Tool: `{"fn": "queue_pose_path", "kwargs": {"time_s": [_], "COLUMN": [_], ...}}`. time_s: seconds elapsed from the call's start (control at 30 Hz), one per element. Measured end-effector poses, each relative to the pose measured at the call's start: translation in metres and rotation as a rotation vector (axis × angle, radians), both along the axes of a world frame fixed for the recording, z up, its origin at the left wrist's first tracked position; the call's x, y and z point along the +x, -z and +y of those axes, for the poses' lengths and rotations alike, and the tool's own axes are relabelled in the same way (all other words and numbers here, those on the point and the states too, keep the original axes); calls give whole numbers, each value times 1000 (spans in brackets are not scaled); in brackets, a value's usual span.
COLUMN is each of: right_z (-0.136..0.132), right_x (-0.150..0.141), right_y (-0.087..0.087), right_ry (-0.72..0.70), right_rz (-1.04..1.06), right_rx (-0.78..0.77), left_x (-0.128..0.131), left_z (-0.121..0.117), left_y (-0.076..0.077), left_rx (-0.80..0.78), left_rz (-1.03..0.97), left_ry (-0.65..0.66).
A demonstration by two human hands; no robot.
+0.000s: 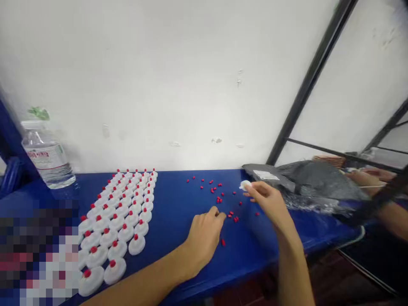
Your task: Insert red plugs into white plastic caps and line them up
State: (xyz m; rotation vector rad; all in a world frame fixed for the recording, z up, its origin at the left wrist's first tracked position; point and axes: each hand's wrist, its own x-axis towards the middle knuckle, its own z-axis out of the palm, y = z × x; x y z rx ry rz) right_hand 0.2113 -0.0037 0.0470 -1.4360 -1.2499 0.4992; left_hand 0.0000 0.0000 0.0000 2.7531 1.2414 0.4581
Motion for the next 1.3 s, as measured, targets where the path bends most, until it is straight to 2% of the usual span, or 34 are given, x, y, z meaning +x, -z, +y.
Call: {"fn": "queue_pose_path", "kwargs": {"time_s": [0.33,0.5,0.67,0.8,0.87,1.0,1.3], "right_z": [10,16,20,20,19,18,9], "right_x": [-27,-32,-29,-28,-28,-26,-25], "right_y": [5,11,16,16,17,17,11], "right_ry": [-54,-61,-73,-62,-69,-187,-464], "right_rz": [11,-3,-21,28,60,4,21], "right_rx": [-22,-60,-115,-105,-90,-89,-180], "left_x": [-8,-8,-3,0,1,1,-2], "left_z": [7,9,16,19,20,23,30], "left_y": [7,9,15,14,12,7,4], "left_rx": [-32,-132,-227,-340,-445,-681,-716], "left_rz": [-200,-426,-642,-797,-910,-1128,-1263], "left_ry": [30,67,45,31,24,-19,-120]}}
